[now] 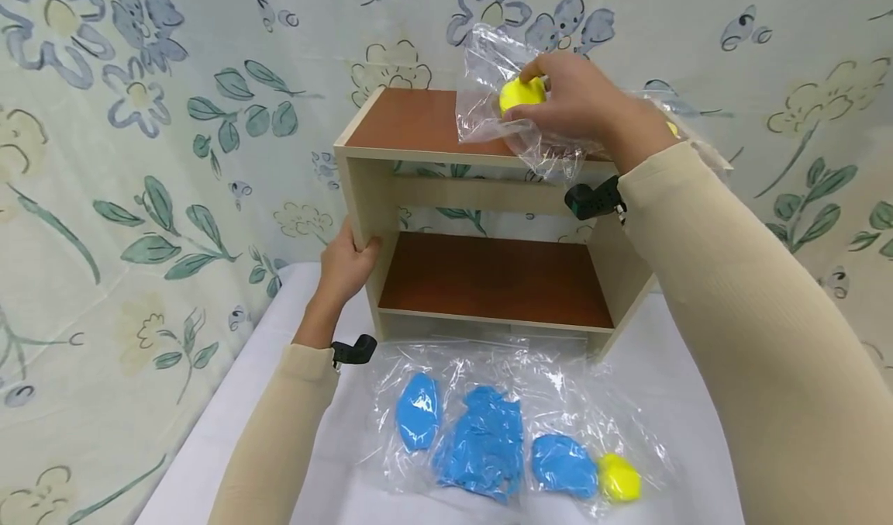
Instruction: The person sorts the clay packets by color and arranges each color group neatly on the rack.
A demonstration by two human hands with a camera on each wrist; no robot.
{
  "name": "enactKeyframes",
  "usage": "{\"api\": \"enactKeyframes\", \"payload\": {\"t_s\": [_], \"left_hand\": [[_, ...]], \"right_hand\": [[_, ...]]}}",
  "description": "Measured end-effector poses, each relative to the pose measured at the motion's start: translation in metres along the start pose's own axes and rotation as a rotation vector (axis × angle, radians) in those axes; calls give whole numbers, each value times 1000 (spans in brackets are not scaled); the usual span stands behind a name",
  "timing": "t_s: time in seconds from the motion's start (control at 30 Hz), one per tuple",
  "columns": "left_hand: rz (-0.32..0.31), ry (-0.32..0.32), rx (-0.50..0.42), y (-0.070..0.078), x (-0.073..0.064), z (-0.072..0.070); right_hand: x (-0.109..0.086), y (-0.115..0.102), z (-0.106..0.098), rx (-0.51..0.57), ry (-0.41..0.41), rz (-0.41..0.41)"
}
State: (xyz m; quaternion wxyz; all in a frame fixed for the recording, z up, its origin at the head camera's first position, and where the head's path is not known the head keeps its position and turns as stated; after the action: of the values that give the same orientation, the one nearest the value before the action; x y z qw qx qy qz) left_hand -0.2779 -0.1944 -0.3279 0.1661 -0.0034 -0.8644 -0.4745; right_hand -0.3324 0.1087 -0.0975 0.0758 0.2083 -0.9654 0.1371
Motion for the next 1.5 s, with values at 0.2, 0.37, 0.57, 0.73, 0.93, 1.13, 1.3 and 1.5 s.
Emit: {"api": "enactKeyframes", "payload": {"t_s": [0.2,0.37,0.57,0.73,0.93,1.13,1.3,1.5], "left_hand": [[-15,-20,-13,-1,0,3],[-12,-21,-8,-2,1,5],[-6,-17,1,-2,1,6],[-14,-9,5,-4,0,5],[-35,-18,-27,-12,-3,0],[-43,-50,-43,-13,-3,2],[-35,-52,-32,-8,0,3],[-15,-37,-15,-6,3,0]], "right_hand": [[0,9,3,-35,-92,-2],[-5,14,1,-27,-125,5],[-22,15,-9,29,-51,10],[-52,8,-22,-9,52,-50],[-117,0,-10,159,675,-364],[-189,17,59,322,1250,-540],[-222,47,115,186,985,-523],[-241,85,168,120,642,-435]]}}
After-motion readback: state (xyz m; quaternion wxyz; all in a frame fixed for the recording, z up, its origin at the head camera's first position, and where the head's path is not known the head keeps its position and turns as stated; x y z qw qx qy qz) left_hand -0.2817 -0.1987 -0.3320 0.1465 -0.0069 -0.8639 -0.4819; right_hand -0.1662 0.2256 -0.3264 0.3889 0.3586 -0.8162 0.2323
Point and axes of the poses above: each hand's wrist, its own x-axis towards the middle knuckle, its own z-axis out of the palm, y = z × x, the point moved 2 cm from there along x, towards the middle knuckle, and after that the axes turned 6 degrees about -x, right-handed, at the moved point
